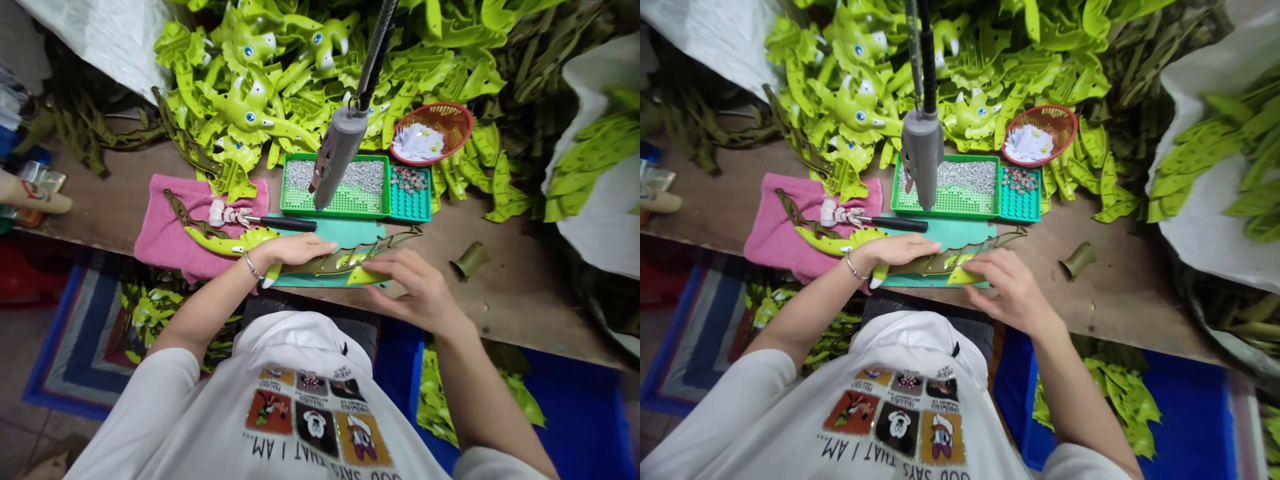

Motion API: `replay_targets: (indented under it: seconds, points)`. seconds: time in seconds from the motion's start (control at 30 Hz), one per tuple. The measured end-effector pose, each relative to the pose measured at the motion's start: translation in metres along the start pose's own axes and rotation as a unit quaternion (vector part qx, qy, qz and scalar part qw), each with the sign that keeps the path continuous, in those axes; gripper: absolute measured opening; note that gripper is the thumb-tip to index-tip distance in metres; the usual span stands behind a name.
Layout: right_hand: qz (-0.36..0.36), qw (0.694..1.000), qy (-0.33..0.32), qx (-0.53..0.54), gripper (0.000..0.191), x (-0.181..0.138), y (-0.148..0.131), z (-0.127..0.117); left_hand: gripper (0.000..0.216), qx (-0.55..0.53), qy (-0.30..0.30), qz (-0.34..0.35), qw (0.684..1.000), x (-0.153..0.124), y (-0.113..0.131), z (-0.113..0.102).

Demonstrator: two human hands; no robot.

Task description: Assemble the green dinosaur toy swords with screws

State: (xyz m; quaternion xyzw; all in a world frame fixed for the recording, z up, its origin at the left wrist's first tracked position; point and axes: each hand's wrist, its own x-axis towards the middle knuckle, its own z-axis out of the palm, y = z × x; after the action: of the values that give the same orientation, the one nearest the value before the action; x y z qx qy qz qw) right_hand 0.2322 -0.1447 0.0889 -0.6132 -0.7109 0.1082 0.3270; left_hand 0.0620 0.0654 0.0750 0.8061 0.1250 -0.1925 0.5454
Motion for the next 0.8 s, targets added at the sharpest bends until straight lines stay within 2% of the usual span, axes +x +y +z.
replay_targets:
  seconds: [0.1, 0.2, 0.4, 0.63, 0.7, 0.77, 0.8]
  points:
    - [-0.051, 0.998, -0.002, -0.030, 0.026, 0.021, -0.004, 0.027, 0.062, -0.013, 0.009, -0.003, 1.000, -0.001, 0.005, 0.000]
    - [-0.066, 0.997, 0.004, -0.027, 0.026, 0.027, 0.000, 0.044, 0.067, -0.020, 0.004, -0.017, 1.000, -0.001, 0.007, 0.000]
    - [-0.047, 0.998, -0.029, -0.006, 0.027, 0.024, 0.002, 0.049, 0.070, -0.057, -0.016, 0.008, 0.998, 0.001, 0.001, -0.001]
    - [-0.043, 0.998, 0.012, -0.040, 0.028, 0.022, -0.001, 0.052, 0.053, -0.045, -0.059, 0.042, 0.996, 0.004, -0.010, 0.000]
    - [0.001, 0.998, 0.058, -0.031, 0.036, 0.014, -0.001, 0.053, 0.046, -0.045, -0.046, 0.047, 0.997, 0.004, -0.009, 0.000]
    - [0.110, 0.976, 0.186, 0.006, 0.046, 0.004, 0.001, 0.054, 0.043, -0.040, -0.040, 0.046, 0.997, 0.003, -0.007, 0.000]
    - [0.183, 0.944, 0.271, 0.042, 0.049, -0.001, 0.004, 0.055, 0.043, -0.036, -0.040, 0.042, 0.998, 0.003, -0.006, -0.001]
